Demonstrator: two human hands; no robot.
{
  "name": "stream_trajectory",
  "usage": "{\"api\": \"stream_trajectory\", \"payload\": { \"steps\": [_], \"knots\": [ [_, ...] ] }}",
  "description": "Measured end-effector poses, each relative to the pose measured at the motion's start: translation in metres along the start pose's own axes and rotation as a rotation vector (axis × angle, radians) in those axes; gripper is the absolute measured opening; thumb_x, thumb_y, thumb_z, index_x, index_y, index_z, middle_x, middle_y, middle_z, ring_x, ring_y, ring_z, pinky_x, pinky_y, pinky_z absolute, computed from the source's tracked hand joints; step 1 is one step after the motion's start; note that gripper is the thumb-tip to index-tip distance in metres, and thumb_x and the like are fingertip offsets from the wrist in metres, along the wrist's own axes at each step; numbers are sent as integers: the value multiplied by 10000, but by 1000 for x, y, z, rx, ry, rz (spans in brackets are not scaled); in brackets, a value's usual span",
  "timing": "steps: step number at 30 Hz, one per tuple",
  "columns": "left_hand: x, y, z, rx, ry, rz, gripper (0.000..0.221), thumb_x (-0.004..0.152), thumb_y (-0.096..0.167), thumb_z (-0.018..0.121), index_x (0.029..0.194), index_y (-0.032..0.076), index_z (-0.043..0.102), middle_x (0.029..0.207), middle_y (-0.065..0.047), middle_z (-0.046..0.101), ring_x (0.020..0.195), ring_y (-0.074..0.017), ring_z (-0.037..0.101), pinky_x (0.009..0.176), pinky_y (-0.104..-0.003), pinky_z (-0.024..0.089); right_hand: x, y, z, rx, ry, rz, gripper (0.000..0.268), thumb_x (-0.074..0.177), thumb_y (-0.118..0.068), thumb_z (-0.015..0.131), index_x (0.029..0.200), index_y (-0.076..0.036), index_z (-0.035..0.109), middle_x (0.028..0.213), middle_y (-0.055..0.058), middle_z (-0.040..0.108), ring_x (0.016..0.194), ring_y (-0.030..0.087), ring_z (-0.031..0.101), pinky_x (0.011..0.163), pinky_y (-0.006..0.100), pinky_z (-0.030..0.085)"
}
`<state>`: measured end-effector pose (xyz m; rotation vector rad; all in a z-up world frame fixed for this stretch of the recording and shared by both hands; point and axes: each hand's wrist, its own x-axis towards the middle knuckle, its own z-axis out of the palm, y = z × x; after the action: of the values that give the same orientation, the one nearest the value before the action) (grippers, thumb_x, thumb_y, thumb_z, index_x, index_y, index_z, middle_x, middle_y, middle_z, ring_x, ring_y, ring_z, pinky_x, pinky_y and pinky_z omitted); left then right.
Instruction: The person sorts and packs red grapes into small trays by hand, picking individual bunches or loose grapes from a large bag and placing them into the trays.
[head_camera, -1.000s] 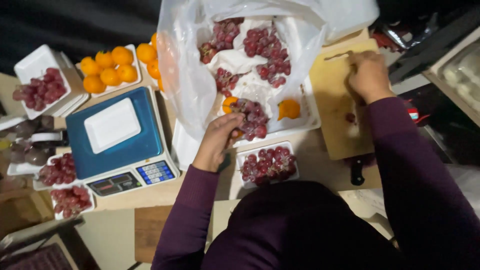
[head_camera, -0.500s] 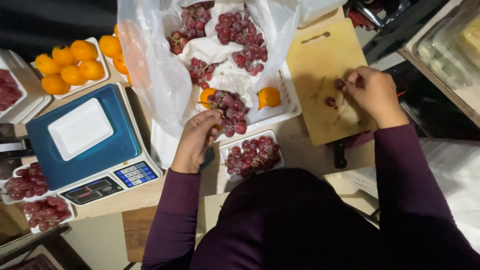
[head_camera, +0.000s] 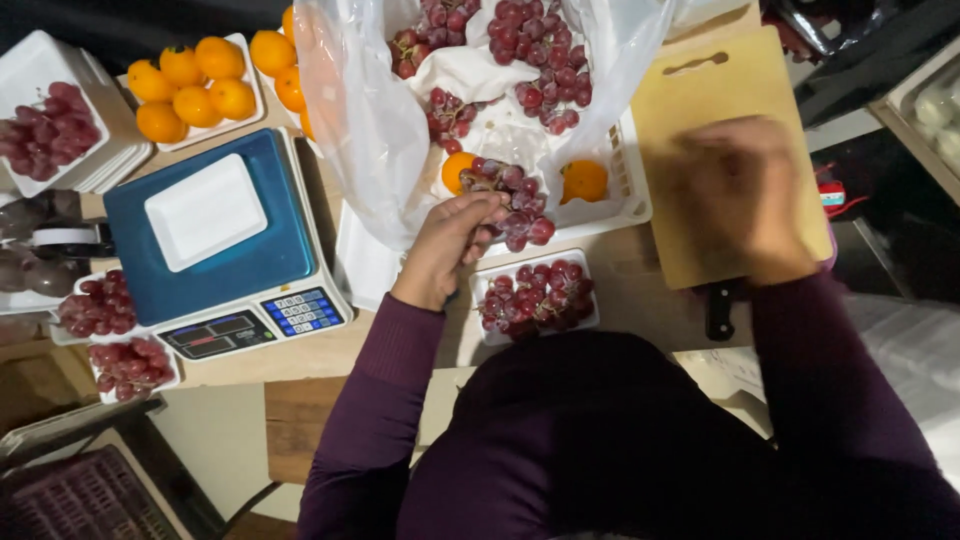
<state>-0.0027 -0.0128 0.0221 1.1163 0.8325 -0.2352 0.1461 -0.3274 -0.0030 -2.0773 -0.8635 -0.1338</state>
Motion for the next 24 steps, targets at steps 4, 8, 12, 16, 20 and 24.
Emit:
{"api": "stream_trajectory", "payload": {
  "steps": [4, 8, 12, 16, 20, 24],
  "knots": [
    [5, -10, 3, 1, 13, 71, 290, 936, 206, 673, 1167, 36, 716, 930, -91, 752, 575, -33, 609, 413, -104, 440, 16, -93, 64, 180, -249, 107, 614, 781, -110, 799, 1354, -31, 595, 1172, 296, 544, 1163, 524, 509, 1044, 573, 398],
    [7, -13, 3, 17, 9, 79, 275, 922, 196, 693, 1141, 31, 722, 919, -100, 755, 570, -45, 634, 415, -117, 476, 19, -86, 127, -192, -384, -262, 479, 854, -464, 761, 1217, -184, 620, 1026, 74, 614, 934, 317, 620, 797, 496, 499],
    [11, -16, -5, 62, 20, 97, 288, 920, 207, 712, 1157, 45, 730, 956, -94, 775, 625, -39, 686, 454, -111, 511, 35, -95, 124, -322, -317, -294, 157, 956, -363, 663, 1035, -227, 670, 870, 20, 639, 852, 267, 636, 805, 456, 490],
    [10, -16, -4, 121, 36, 169, 232, 908, 216, 704, 1069, 59, 760, 826, -20, 742, 590, -13, 606, 445, -106, 451, 49, -93, 119, -312, -321, -407, 144, 910, -338, 695, 939, -200, 669, 837, 26, 660, 838, 264, 653, 772, 439, 492],
    [2, -13, 7, 141, 0, 258, 165, 916, 201, 722, 1022, 85, 772, 715, 6, 653, 584, -19, 551, 478, -133, 427, 54, -87, 115, -304, -402, -355, 81, 951, -301, 657, 931, -224, 671, 900, -10, 672, 858, 239, 641, 787, 418, 457],
    [-9, -11, 14, 287, -40, 393, 136, 940, 171, 724, 1008, 67, 780, 717, 1, 605, 664, -43, 509, 563, -146, 402, 56, -85, 115, -289, -400, -326, 113, 974, -308, 643, 882, -258, 687, 888, -56, 652, 863, 215, 607, 775, 401, 442]
  ]
}}
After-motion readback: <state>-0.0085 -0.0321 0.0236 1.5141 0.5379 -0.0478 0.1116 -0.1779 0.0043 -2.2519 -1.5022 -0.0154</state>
